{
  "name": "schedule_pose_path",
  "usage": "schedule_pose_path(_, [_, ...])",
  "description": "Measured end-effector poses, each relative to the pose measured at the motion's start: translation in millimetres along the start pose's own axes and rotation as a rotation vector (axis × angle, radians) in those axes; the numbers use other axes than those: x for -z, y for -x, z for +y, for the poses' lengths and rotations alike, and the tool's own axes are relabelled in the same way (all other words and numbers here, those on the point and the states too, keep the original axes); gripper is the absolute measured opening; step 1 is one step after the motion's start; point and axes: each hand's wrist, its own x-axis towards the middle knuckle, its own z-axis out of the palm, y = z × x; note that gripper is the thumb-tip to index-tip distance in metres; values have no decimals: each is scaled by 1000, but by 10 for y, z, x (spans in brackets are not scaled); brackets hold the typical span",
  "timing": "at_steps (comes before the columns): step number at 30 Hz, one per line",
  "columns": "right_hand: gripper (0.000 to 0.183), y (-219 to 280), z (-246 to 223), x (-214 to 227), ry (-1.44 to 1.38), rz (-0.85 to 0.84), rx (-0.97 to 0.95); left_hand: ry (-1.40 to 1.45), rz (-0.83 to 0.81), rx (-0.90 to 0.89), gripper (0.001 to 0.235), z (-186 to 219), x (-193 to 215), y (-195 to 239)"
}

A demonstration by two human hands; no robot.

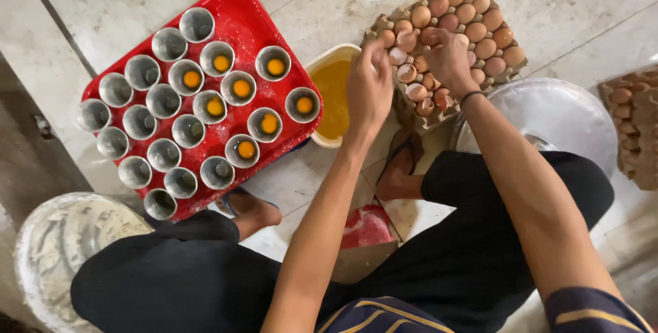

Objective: The person sits on the floor and cracks eggs one by one, separating the yolks into individual cups arranged on a red tray while discarding the whites into a separate container. The person handles eggs from a large carton and places the yolks into the cups systematically.

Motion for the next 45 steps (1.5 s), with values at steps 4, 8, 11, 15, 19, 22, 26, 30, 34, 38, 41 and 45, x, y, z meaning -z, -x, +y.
schedule_pose_path(4, [27, 82, 41, -30, 625, -120, -20, -60, -144, 107, 22, -383, 321, 674])
schedule_pose_path(8, [33, 198, -124, 180, 496, -203, 8, -63, -206, 245, 25, -726, 527, 1227])
schedule_pose_path(11, [33, 253, -317, 338, 335, -142, -28, -72, -236, 268, 25, -854, 603, 1264])
schedule_pose_path(15, [39, 524, -470, 8, 343, -44, -61, -69, -216, 262, 27, -1085, 621, 1234])
schedule_pose_path(19, [43, 1331, -1603, 289, -334, 50, -117, -70, -186, 240, 29, -1189, 565, 1210])
schedule_pose_path(22, [25, 1364, -1108, 141, 122, -127, 771, -47, -178, 228, 29, -1134, 592, 1212])
schedule_pose_path(26, [39, 1489, -861, -179, 238, -43, 769, -42, -179, 227, 28, -1009, 691, 1196])
schedule_pose_path(30, [38, 1531, -925, -185, 254, -35, 746, -9, -168, 210, 29, -909, 761, 1182])
schedule_pose_path(34, [41, 1486, -1048, -68, 49, -132, 595, 88, -219, 171, 28, -827, 743, 1013])
schedule_pose_path(38, [44, 1461, -1393, 266, -337, -388, 176, 129, -365, 38, 37, -754, 717, 703])
schedule_pose_path(41, [31, 1502, -1793, 654, -596, -546, 105, 278, -491, -9, 40, -456, 933, 477])
schedule_pose_path(45, [27, 1514, -2033, 844, -655, -501, 170, 428, -565, -40, 40, -316, 1057, 310])
